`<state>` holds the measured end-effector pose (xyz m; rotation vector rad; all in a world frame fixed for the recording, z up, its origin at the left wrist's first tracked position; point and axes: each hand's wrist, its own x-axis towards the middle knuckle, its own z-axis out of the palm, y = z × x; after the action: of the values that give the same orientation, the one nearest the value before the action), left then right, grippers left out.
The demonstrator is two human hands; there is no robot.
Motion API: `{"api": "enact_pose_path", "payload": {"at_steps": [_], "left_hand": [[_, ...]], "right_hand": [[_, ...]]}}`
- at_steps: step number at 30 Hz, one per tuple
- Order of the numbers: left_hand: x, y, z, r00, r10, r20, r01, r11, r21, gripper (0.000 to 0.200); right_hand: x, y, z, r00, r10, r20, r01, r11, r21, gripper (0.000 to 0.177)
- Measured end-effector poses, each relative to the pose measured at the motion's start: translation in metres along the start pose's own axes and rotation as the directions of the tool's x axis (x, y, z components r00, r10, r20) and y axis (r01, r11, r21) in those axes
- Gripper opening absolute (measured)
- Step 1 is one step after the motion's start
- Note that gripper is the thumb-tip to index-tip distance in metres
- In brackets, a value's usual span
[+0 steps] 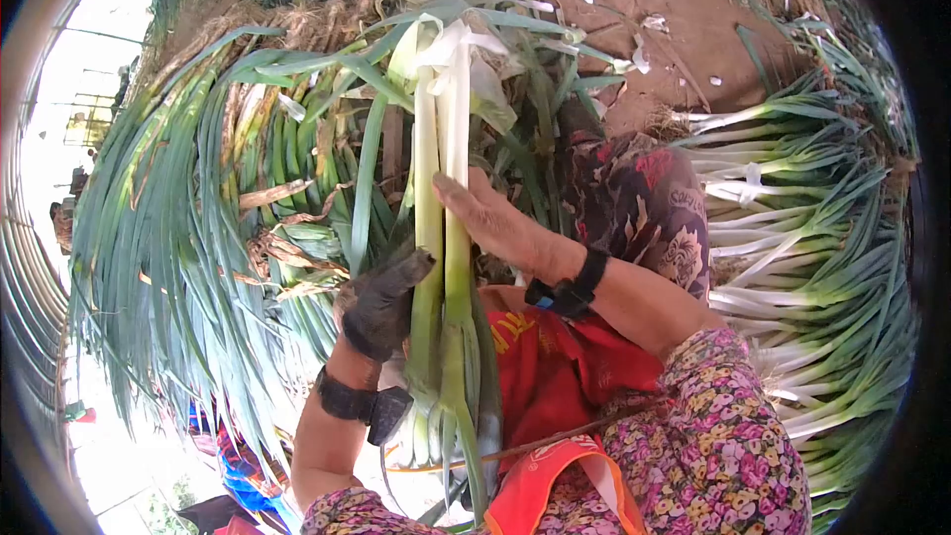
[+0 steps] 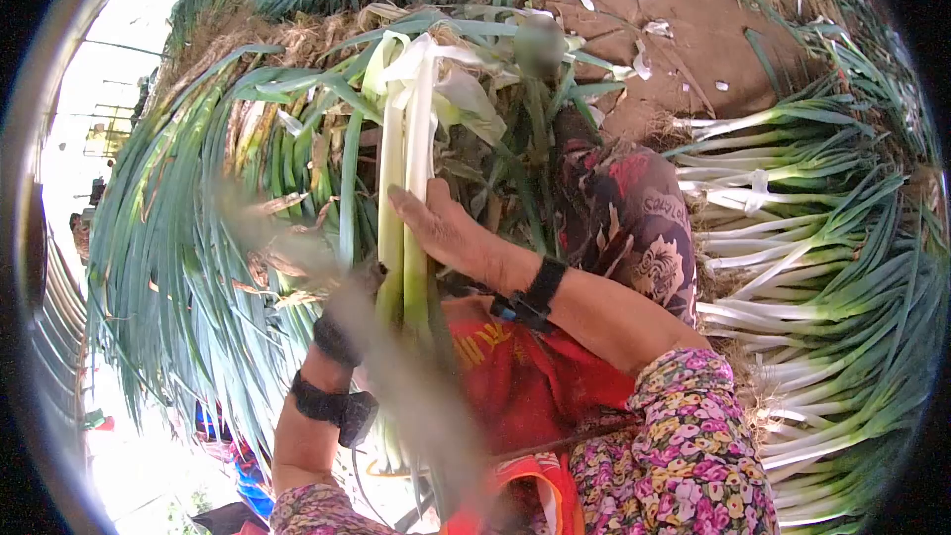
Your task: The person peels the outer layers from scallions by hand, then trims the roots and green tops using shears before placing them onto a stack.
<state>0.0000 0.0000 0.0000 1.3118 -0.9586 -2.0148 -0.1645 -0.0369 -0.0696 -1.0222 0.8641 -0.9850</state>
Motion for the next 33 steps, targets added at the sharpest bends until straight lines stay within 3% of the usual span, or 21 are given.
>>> {"api": "enact_pose_path", "payload": {"at_steps": [2, 5, 6, 9, 10, 11, 13, 17, 18, 21, 22, 25, 26, 27, 28, 30, 31, 32, 33], "left_hand": [[0.010, -0.017, -0.016, 0.999, -0.029, 0.020, 0.032, 0.985, -0.168, 0.053], [0.043, -0.055, -0.045, 0.965, -0.047, 0.259, 0.170, 0.862, -0.477, 0.046], [0.033, -0.032, -0.020, 0.951, -0.068, 0.301, 0.216, 0.845, -0.490, 0.038], [0.030, -0.060, -0.038, 0.999, 0.024, 0.021, -0.021, 0.993, -0.114, 0.030], [0.010, -0.012, -0.003, 0.965, -0.202, 0.166, 0.239, 0.938, -0.250, 0.027], [0.006, -0.005, 0.004, 0.977, -0.189, 0.099, 0.201, 0.971, -0.128, 0.029], [0.003, 0.001, 0.012, 0.988, -0.151, -0.024, 0.153, 0.978, 0.140, 0.032], [-0.015, 0.004, 0.017, 0.980, -0.172, -0.103, 0.182, 0.978, 0.098, 0.032], [-0.022, 0.008, 0.020, 0.971, -0.207, -0.118, 0.213, 0.976, 0.046, 0.032], [-0.038, -0.010, 0.013, 0.969, -0.201, -0.142, 0.208, 0.978, 0.034, 0.030], [-0.040, -0.015, 0.009, 0.974, -0.177, -0.145, 0.187, 0.981, 0.058, 0.029], [-0.052, -0.010, 0.023, 0.925, -0.355, -0.135, 0.314, 0.915, -0.254, 0.025], [-0.049, -0.012, 0.017, 0.932, -0.307, -0.191, 0.284, 0.949, -0.140, 0.029], [-0.052, -0.022, 0.006, 0.990, -0.057, -0.128, 0.085, 0.972, 0.218, 0.032], [-0.059, -0.034, -0.008, 0.985, 0.169, 0.028, -0.157, 0.829, 0.537, 0.035], [-0.089, -0.047, -0.010, 0.994, 0.078, -0.083, -0.038, 0.914, 0.403, 0.039], [-0.108, -0.048, 0.000, 0.922, -0.293, -0.251, 0.268, 0.955, -0.130, 0.041], [-0.120, -0.054, 0.003, 0.938, -0.223, -0.265, 0.180, 0.967, -0.180, 0.039], [-0.130, -0.056, -0.002, 0.930, -0.286, -0.231, 0.191, 0.913, -0.361, 0.041]], "right_hand": [[-0.003, 0.002, 0.001, 0.976, -0.216, -0.022, 0.212, 0.970, -0.122, 0.066], [-0.006, -0.029, -0.011, 0.998, 0.001, 0.070, 0.033, 0.880, -0.473, 0.063], [-0.008, -0.043, -0.020, 0.995, 0.002, 0.096, 0.046, 0.867, -0.496, 0.060], [0.003, -0.055, -0.044, 0.954, -0.278, -0.114, 0.149, 0.766, -0.626, 0.070], [0.010, -0.061, -0.052, 0.826, -0.547, -0.136, 0.259, 0.584, -0.769, 0.072], [0.021, -0.066, -0.060, 0.626, -0.773, -0.099, 0.304, 0.359, -0.883, 0.077], [0.046, -0.073, -0.073, 0.704, -0.710, 0.005, 0.325, 0.316, -0.891, 0.079], [0.055, -0.092, -0.069, 0.913, -0.399, 0.083, 0.205, 0.273, -0.940, 0.083], [0.061, -0.086, -0.071, 0.807, -0.545, 0.228, 0.327, 0.091, -0.941, 0.062], [0.079, -0.069, -0.088, 0.872, -0.279, 0.402, 0.391, -0.096, -0.915, 0.031], [0.096, -0.054, -0.104, 0.738, -0.402, 0.542, 0.488, -0.238, -0.840, 0.013], [0.131, -0.077, -0.118, 0.903, -0.387, 0.187, 0.182, -0.050, -0.982, 0.019], [0.142, -0.077, -0.118, 0.890, -0.428, 0.159, 0.140, -0.076, -0.987, 0.023], [0.153, -0.066, -0.118, 0.874, -0.470, 0.125, 0.091, -0.094, -0.991, 0.026], [0.167, -0.061, -0.123, 0.848, -0.523, 0.089, 0.036, -0.111, -0.993, 0.030], [0.195, -0.057, -0.191, 0.857, -0.509, -0.079, -0.193, -0.175, -0.965, 0.026], [0.197, -0.066, -0.227, 0.824, -0.530, -0.200, -0.301, -0.110, -0.947, 0.028], [0.187, -0.083, -0.253, 0.728, -0.578, -0.370, -0.391, 0.094, -0.916, 0.031], [0.173, -0.095, -0.267, 0.622, -0.571, -0.535, -0.419, 0.334, -0.844, 0.037]]}}
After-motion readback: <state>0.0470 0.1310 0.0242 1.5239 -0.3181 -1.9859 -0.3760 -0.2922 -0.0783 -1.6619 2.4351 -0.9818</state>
